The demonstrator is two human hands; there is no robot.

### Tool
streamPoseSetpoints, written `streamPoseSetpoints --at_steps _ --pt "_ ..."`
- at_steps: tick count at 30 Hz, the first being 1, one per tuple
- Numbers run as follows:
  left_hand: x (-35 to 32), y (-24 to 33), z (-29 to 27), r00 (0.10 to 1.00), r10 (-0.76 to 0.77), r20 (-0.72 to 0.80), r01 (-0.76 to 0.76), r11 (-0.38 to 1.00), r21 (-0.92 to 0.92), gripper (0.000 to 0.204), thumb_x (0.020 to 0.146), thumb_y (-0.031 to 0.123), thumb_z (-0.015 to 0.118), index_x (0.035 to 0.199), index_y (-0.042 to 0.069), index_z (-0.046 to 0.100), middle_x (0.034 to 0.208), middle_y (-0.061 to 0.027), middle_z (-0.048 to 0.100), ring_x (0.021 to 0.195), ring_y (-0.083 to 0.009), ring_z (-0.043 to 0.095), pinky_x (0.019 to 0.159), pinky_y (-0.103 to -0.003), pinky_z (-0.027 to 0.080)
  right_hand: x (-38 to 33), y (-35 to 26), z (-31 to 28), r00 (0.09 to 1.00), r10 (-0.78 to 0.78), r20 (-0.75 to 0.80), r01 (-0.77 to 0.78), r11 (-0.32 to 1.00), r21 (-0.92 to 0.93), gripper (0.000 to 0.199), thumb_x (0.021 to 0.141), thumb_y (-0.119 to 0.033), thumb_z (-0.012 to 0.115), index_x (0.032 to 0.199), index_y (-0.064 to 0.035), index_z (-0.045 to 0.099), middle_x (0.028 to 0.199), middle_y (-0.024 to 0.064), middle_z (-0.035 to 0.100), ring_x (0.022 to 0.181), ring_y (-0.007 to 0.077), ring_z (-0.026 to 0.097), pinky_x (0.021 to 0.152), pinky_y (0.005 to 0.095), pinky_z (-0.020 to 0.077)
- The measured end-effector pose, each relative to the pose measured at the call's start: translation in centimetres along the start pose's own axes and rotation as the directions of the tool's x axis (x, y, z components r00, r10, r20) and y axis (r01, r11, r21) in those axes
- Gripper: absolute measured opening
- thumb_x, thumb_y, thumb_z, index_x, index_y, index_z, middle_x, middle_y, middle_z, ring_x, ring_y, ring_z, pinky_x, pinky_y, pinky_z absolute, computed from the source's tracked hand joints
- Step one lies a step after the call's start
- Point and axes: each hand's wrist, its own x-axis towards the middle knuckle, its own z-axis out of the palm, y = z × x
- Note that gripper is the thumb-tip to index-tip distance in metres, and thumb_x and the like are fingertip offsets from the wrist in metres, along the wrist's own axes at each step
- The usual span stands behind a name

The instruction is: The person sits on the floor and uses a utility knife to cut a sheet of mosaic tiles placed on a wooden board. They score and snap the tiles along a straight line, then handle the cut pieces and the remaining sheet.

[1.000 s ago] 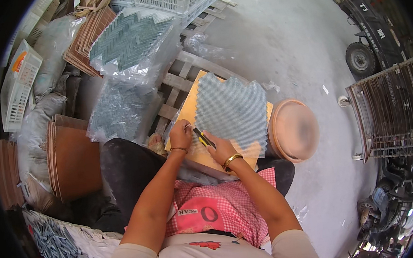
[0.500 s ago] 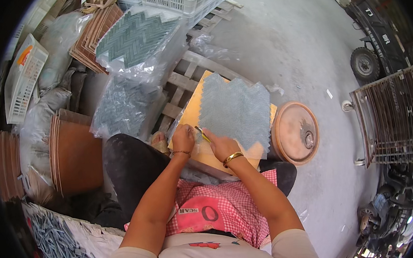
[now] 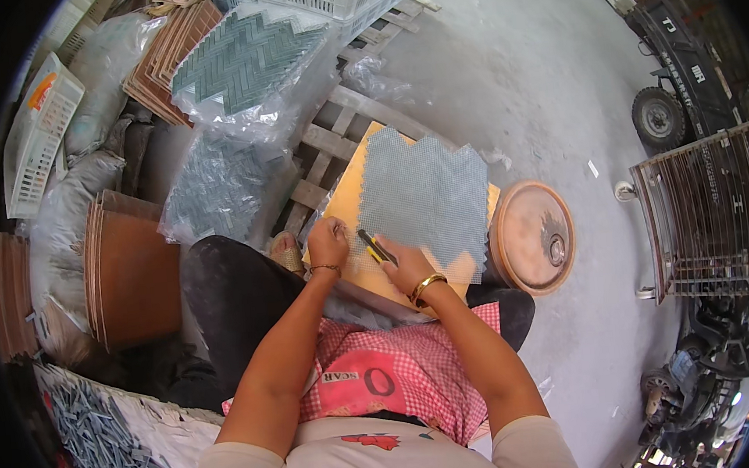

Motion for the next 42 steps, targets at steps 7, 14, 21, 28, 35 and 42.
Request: streamPoseSetpoints --at_steps 7,14,21,28,35,42 --pt "0.2 -0.3 0.3 1.0 -0.026 -0.003 0.026 0.996 -0.086 0.003 0.067 0.002 0.055 0.07 0.001 0.055 0.07 -0.0152 0.053 0.067 -0.0327 0.053 0.061 -0.038 0.041 0.5 0.3 2.4 0.999 0.03 -0.045 -0.02 0.975 0.221 0.053 0.079 -0.008 0.047 0.128 -0.0193 0.031 0.055 0.0051 0.052 0.04 0.012 0.05 0.041 0.0258 0.0442" --pt "0.0 -0.4 0.2 0.999 0.002 0.034 0.001 0.996 -0.085 0.006 0.066 0.004 0.053 0.07 0.002 0.056 0.067 -0.0144 0.053 0.065 -0.0285 0.054 0.06 -0.034 0.042 -2.5 -1.3 1.0 0.99 0.117 0.073 -0.131 0.96 0.248 0.051 0.08 -0.008 0.047 0.127 -0.0209 0.033 0.057 0.0045 0.053 0.041 0.0107 0.051 0.041 0.0247 0.044" --pt "0.7 0.6 -1.1 0.98 -0.048 0.191 0.025 0.992 0.122 0.008 0.064 0.01 0.056 0.067 0.002 0.056 0.068 -0.0153 0.054 0.066 -0.0298 0.054 0.061 -0.037 0.042 -6.0 1.1 0.8 0.996 0.091 -0.011 -0.075 0.884 0.462 0.052 0.08 -0.008 0.048 0.128 -0.0206 0.032 0.058 0.0038 0.053 0.041 0.0095 0.05 0.04 0.0244 0.0434" --pt "0.6 1.0 -1.3 0.956 -0.045 0.291 -0.014 0.98 0.2 0.009 0.065 0.011 0.059 0.066 0.002 0.055 0.069 -0.0177 0.054 0.068 -0.0342 0.054 0.061 -0.04 0.043 -5.7 2.1 1.2 0.987 0.014 -0.162 0.063 0.884 0.463 0.053 0.08 -0.007 0.048 0.128 -0.0206 0.031 0.056 0.0056 0.053 0.041 0.0097 0.051 0.043 0.0242 0.0443" --pt "-0.6 0.2 -1.1 0.959 0.021 0.282 -0.06 0.989 0.132 0.008 0.067 0.006 0.056 0.071 0.002 0.051 0.07 -0.0163 0.055 0.069 -0.0337 0.053 0.061 -0.04 0.042 -2.2 1.1 1.7 0.982 -0.12 -0.143 0.111 0.992 -0.067 0.055 0.075 -0.015 0.052 0.126 -0.0211 0.033 0.08 0.023 0.057 0.074 0.0397 0.053 0.066 0.0423 0.044" --pt "-1.6 0.0 -1.0 0.977 0.093 0.194 -0.117 0.987 0.113 0.007 0.07 0.006 0.053 0.073 0.002 0.049 0.074 -0.0166 0.053 0.071 -0.0345 0.052 0.062 -0.04 0.041 -1.0 0.0 2.5 0.99 -0.124 -0.074 0.107 0.975 -0.194 0.054 0.076 -0.016 0.051 0.126 -0.0222 0.031 0.077 0.0227 0.057 0.07 0.038 0.054 0.064 0.0447 0.0435"
